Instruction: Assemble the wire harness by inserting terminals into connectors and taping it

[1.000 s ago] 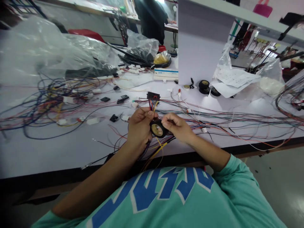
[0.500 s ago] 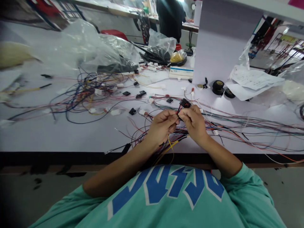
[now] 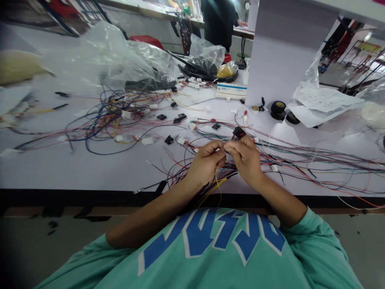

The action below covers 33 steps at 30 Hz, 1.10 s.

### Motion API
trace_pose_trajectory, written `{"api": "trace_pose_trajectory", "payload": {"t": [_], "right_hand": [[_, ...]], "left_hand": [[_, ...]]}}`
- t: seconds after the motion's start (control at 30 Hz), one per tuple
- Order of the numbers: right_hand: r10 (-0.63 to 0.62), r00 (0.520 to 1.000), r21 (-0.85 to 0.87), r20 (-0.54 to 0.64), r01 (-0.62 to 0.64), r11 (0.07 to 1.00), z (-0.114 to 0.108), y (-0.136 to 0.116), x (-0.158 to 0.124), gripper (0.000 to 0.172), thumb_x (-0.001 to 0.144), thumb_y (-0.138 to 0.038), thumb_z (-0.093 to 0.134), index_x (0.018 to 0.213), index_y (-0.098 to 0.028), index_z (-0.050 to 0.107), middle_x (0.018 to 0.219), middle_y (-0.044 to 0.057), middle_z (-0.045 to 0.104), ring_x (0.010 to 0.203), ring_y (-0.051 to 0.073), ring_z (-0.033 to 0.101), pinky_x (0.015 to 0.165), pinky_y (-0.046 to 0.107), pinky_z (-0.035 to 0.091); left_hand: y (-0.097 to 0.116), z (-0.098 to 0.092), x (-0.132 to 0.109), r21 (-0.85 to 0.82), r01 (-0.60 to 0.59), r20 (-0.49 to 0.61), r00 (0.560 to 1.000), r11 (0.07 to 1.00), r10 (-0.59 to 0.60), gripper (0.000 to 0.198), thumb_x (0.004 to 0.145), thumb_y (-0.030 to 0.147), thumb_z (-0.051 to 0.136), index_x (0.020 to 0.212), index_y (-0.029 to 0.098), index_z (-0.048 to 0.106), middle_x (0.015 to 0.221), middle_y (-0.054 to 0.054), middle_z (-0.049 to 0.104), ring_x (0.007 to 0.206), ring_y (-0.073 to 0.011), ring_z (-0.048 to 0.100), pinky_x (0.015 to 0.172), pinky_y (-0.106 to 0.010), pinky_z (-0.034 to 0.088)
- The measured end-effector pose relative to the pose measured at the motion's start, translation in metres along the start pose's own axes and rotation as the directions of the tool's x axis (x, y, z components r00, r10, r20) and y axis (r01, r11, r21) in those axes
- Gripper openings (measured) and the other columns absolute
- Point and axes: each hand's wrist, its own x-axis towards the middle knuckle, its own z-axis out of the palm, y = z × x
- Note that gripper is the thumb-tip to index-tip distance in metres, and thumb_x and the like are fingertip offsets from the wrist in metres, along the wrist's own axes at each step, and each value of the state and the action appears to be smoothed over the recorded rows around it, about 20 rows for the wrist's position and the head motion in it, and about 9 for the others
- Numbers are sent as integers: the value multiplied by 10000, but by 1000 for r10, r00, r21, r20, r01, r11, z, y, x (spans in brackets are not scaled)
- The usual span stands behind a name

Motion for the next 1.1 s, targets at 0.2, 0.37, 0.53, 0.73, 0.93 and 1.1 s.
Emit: {"api": "trace_pose_trajectory", "payload": {"t": [0.2,0.37,0.53,0.73,0.93,1.1], "right_hand": [[53,998,8,-21,-53,999,7,3,-1,171,871,-280,517,787,-232,659,656,-7,483,636,131,460,586,262,398],[64,998,5,-18,-63,998,7,2,-2,187,892,-347,483,996,-254,608,658,-21,484,622,137,467,621,286,417],[-86,994,-58,-64,82,995,5,3,-8,239,953,-342,335,1027,-242,539,801,21,578,741,160,533,690,315,418],[-202,979,-208,8,199,958,0,7,-12,171,899,-345,458,958,-209,543,858,46,648,801,181,563,753,346,367],[-194,979,-399,64,203,894,-2,5,-3,194,876,-282,444,947,-218,614,836,28,693,805,181,595,792,370,292],[-257,966,-411,-28,223,884,1,14,4,197,869,-256,477,795,-250,660,769,4,692,857,179,606,815,372,290]], "left_hand": [[0,1,-5,-123,23,33,999,992,-19,95,606,218,610,639,148,555,408,66,354,364,-46,286,386,-173,187],[-2,2,-5,-117,2,21,1000,993,0,275,556,335,758,692,135,627,432,63,400,364,-26,260,383,-174,164],[-2,4,-2,-202,0,-45,999,979,-9,387,495,436,818,637,131,628,379,80,331,339,-25,250,368,-170,165],[5,-1,2,-267,-31,-92,996,963,7,405,450,420,843,582,128,595,385,75,367,321,-14,268,353,-155,168],[9,-3,2,-300,48,-16,998,953,-55,409,443,395,849,626,139,588,387,93,341,316,-7,260,343,-141,157],[11,-9,5,-341,150,156,982,928,-102,375,507,272,837,716,178,541,445,99,364,322,-12,255,329,-133,142]]}}
